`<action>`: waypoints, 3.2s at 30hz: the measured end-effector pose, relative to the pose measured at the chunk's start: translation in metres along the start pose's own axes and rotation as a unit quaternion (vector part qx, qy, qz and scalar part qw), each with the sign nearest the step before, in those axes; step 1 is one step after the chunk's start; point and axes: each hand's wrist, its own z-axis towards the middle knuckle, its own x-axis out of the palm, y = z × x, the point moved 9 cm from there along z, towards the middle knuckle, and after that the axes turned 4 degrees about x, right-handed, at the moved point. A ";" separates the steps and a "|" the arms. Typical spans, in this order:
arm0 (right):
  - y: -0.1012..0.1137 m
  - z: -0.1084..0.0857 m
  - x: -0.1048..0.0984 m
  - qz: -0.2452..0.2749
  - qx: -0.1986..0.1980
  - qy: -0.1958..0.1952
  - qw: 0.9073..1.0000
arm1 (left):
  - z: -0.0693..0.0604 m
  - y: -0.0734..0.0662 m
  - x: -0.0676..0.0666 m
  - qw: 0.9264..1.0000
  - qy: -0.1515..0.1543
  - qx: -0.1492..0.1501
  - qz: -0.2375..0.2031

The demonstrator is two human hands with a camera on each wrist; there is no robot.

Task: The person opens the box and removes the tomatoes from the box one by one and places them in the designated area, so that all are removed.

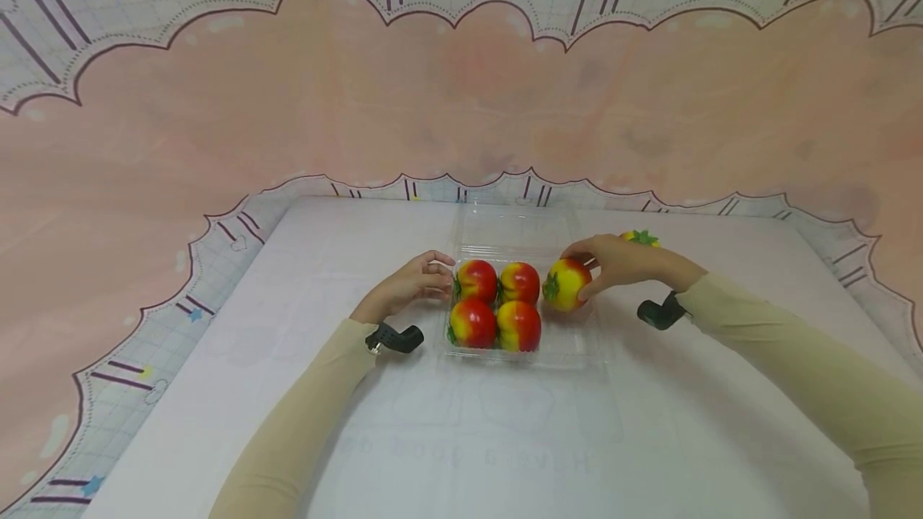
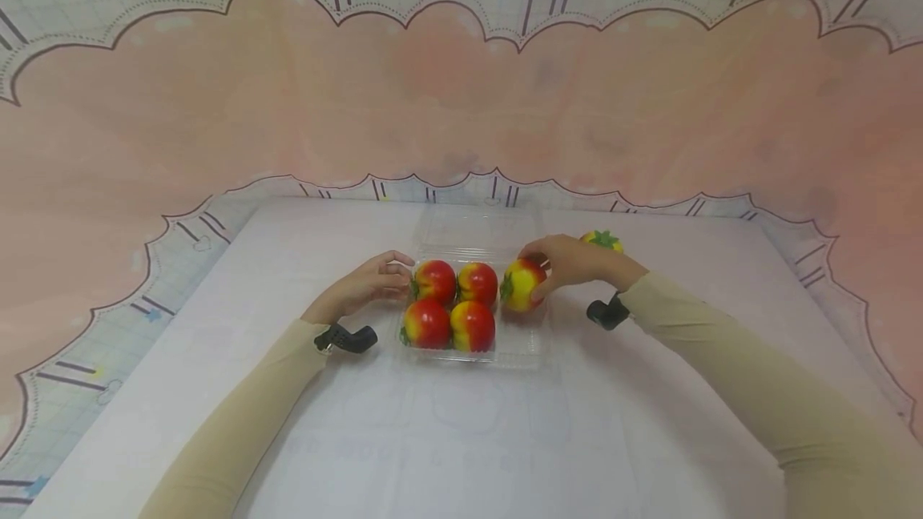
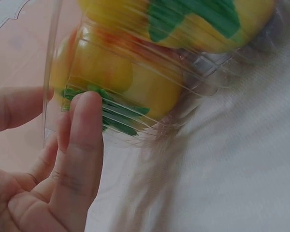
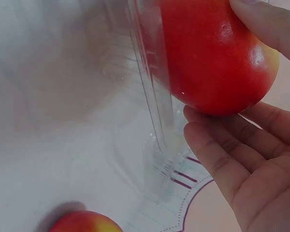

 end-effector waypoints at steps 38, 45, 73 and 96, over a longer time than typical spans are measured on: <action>-0.013 -0.028 -0.018 0.018 0.009 -0.090 0.996 | 0.000 -0.001 0.001 1.000 0.003 0.006 -0.004; -0.017 -0.033 -0.017 0.037 0.007 -0.098 0.994 | 0.000 -0.002 0.001 1.000 0.001 0.005 -0.002; -0.029 -0.045 -0.012 0.105 0.000 -0.117 0.988 | -0.002 -0.001 0.000 1.000 -0.012 -0.010 0.003; -0.048 -0.045 -0.012 0.164 -0.004 -0.148 0.975 | 0.000 0.002 -0.001 1.000 -0.004 -0.001 0.000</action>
